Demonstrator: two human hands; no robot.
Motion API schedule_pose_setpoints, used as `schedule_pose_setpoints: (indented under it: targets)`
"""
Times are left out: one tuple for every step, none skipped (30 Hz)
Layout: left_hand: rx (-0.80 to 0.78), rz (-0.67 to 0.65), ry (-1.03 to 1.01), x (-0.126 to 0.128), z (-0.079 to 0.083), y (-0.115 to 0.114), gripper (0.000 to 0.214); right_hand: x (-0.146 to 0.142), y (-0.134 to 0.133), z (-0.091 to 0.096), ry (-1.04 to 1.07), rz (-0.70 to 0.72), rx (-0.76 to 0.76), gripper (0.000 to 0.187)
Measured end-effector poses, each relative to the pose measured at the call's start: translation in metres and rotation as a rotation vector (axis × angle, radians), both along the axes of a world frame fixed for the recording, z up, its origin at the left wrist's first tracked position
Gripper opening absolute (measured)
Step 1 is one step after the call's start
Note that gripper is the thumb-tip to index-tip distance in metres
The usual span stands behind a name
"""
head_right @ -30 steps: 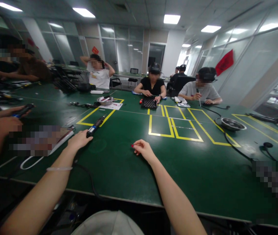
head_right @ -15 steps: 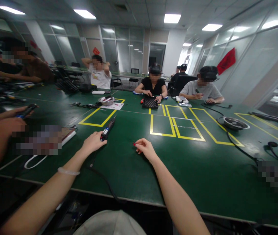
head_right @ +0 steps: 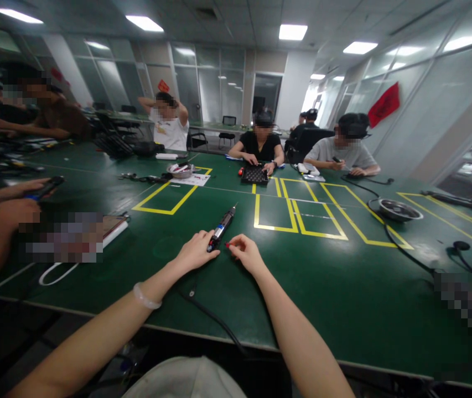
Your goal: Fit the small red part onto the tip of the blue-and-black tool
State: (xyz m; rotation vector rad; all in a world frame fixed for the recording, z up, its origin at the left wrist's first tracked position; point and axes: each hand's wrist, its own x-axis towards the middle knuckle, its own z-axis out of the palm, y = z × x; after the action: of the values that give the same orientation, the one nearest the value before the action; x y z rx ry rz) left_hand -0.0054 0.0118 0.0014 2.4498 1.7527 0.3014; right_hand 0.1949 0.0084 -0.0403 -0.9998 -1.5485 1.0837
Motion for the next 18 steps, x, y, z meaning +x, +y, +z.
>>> schedule_pose_setpoints:
  targets:
    - [-0.001, -0.009, -0.005, 0.002, 0.000, -0.001, 0.061, 0.000, 0.000, 0.000, -0.052, -0.015, 0.044, 0.023]
    - [-0.001, -0.017, -0.008, 0.004, 0.000, -0.003, 0.060, 0.001, -0.001, 0.000, -0.106, -0.029, 0.092, 0.020]
    - [0.000, -0.023, -0.009, 0.006, 0.001, -0.004, 0.059, 0.001, -0.001, 0.001, -0.156, -0.040, 0.139, 0.017]
    - [0.001, -0.027, -0.010, 0.007, 0.001, -0.005, 0.058, 0.000, -0.002, 0.002, -0.199, -0.047, 0.183, 0.015]
    - [0.000, -0.031, -0.011, 0.008, 0.001, -0.006, 0.057, 0.000, -0.003, 0.003, -0.233, -0.051, 0.220, 0.013]
    - [-0.003, -0.035, -0.012, 0.009, 0.001, -0.007, 0.057, -0.001, -0.004, 0.004, -0.258, -0.053, 0.249, 0.011]
    - [-0.006, -0.038, -0.012, 0.010, 0.002, -0.007, 0.057, -0.002, -0.005, 0.004, -0.278, -0.051, 0.271, 0.010]
    - [-0.010, -0.043, -0.013, 0.010, 0.002, -0.008, 0.057, -0.003, -0.006, 0.005, -0.295, -0.048, 0.288, 0.009]
    - [-0.012, -0.047, -0.015, 0.010, 0.003, -0.009, 0.056, -0.004, -0.007, 0.006, -0.311, -0.042, 0.304, 0.009]
    - [-0.012, -0.051, -0.018, 0.011, 0.003, -0.009, 0.055, -0.005, -0.007, 0.006, -0.327, -0.037, 0.319, 0.008]
    - [-0.011, -0.053, -0.021, 0.011, 0.003, -0.009, 0.054, -0.006, -0.007, 0.006, -0.345, -0.032, 0.333, 0.007]
    - [-0.010, -0.052, -0.025, 0.011, 0.004, -0.010, 0.054, -0.007, -0.007, 0.006, -0.365, -0.026, 0.344, 0.007]
    - [-0.008, -0.052, -0.026, 0.011, 0.004, -0.010, 0.053, -0.009, -0.007, 0.006, -0.390, -0.022, 0.353, 0.006]
    - [-0.005, -0.051, -0.023, 0.011, 0.005, -0.010, 0.054, -0.010, -0.007, 0.005, -0.416, -0.022, 0.358, 0.006]
    - [-0.003, -0.051, -0.016, 0.011, 0.005, -0.011, 0.054, -0.011, -0.007, 0.005, -0.442, -0.024, 0.360, 0.006]
    - [0.000, -0.051, -0.007, 0.012, 0.006, -0.011, 0.054, -0.012, -0.007, 0.004, -0.464, -0.028, 0.360, 0.006]
    - [0.004, -0.053, 0.003, 0.012, 0.006, -0.012, 0.053, -0.013, -0.006, 0.003, -0.483, -0.033, 0.359, 0.007]
    - [0.007, -0.054, 0.014, 0.012, 0.007, -0.012, 0.052, -0.014, -0.006, 0.002, -0.498, -0.037, 0.356, 0.007]
